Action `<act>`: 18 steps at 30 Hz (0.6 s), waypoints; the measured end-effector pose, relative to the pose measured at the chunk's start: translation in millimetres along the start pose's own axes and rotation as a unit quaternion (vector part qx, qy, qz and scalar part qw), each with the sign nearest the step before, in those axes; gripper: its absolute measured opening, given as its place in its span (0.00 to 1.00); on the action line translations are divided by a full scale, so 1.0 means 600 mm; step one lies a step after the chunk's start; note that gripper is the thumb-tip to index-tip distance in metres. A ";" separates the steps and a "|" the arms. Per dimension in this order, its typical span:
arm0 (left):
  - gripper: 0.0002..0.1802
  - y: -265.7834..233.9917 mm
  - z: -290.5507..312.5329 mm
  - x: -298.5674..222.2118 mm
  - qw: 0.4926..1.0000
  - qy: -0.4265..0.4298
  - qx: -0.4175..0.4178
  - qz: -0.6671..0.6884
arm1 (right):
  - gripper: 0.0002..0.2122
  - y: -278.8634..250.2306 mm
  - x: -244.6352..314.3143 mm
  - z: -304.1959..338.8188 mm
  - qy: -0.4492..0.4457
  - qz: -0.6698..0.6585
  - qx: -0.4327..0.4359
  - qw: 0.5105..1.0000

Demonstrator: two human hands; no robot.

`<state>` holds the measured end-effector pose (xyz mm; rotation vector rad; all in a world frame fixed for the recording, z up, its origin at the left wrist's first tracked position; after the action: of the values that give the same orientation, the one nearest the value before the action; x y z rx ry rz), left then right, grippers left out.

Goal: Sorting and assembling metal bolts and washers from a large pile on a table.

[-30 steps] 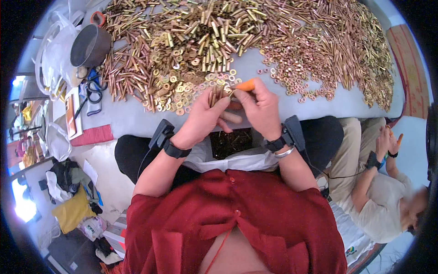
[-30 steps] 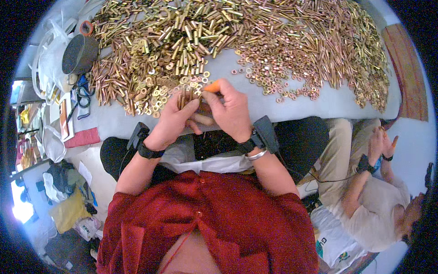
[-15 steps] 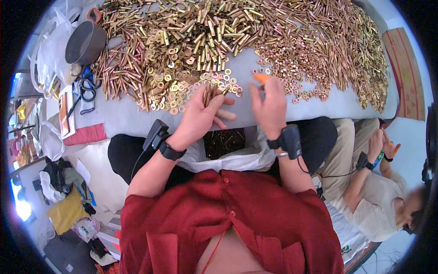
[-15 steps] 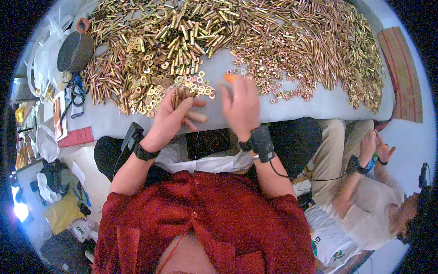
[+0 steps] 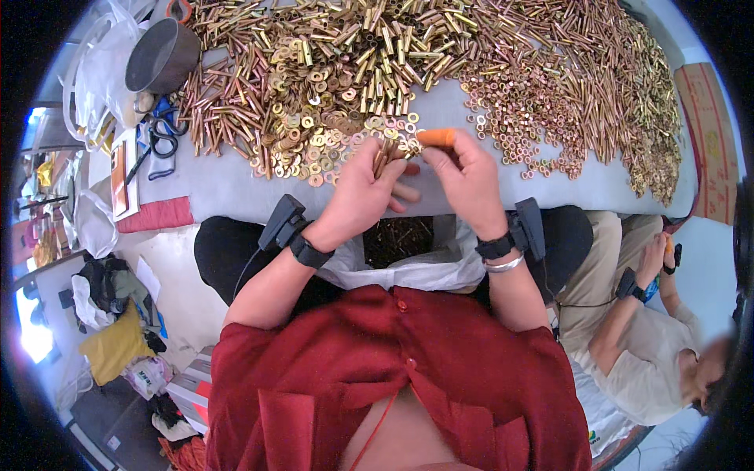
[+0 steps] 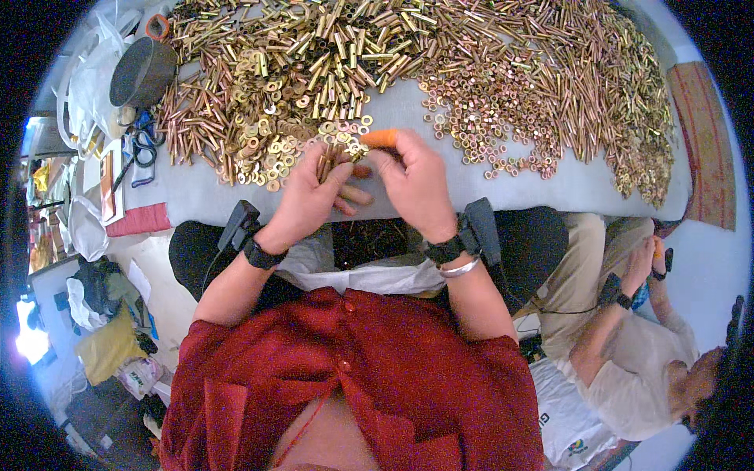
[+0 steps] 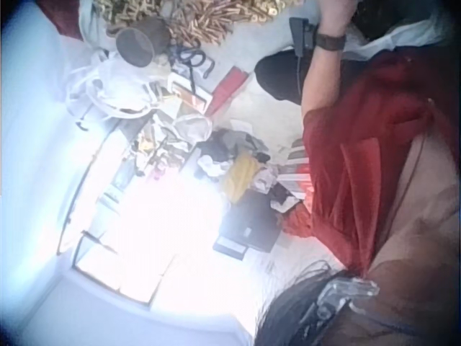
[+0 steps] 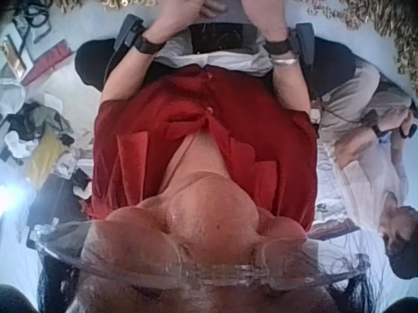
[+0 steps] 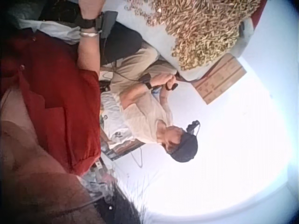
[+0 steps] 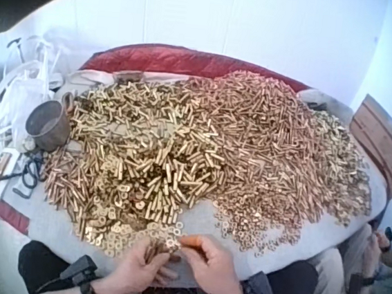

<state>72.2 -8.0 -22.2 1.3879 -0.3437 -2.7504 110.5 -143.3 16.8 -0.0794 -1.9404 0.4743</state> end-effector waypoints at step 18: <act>0.07 0.004 0.012 -0.012 0.999 0.021 0.019 -0.044 | 0.07 -0.005 0.037 0.009 -0.068 -0.027 0.017 0.997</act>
<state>70.3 -8.4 -11.8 1.5014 -0.3420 -2.7939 96.7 -141.8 35.5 0.0288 -2.0614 0.4878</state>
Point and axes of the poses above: each hand's wrist, its own z-axis away from the middle knuckle, its own y-axis out of the palm, x = y × z, the point moved 7 cm from there along -z, towards the middle knuckle, and after that the axes turned 14 degrees about -y, right-handed, at the moved point
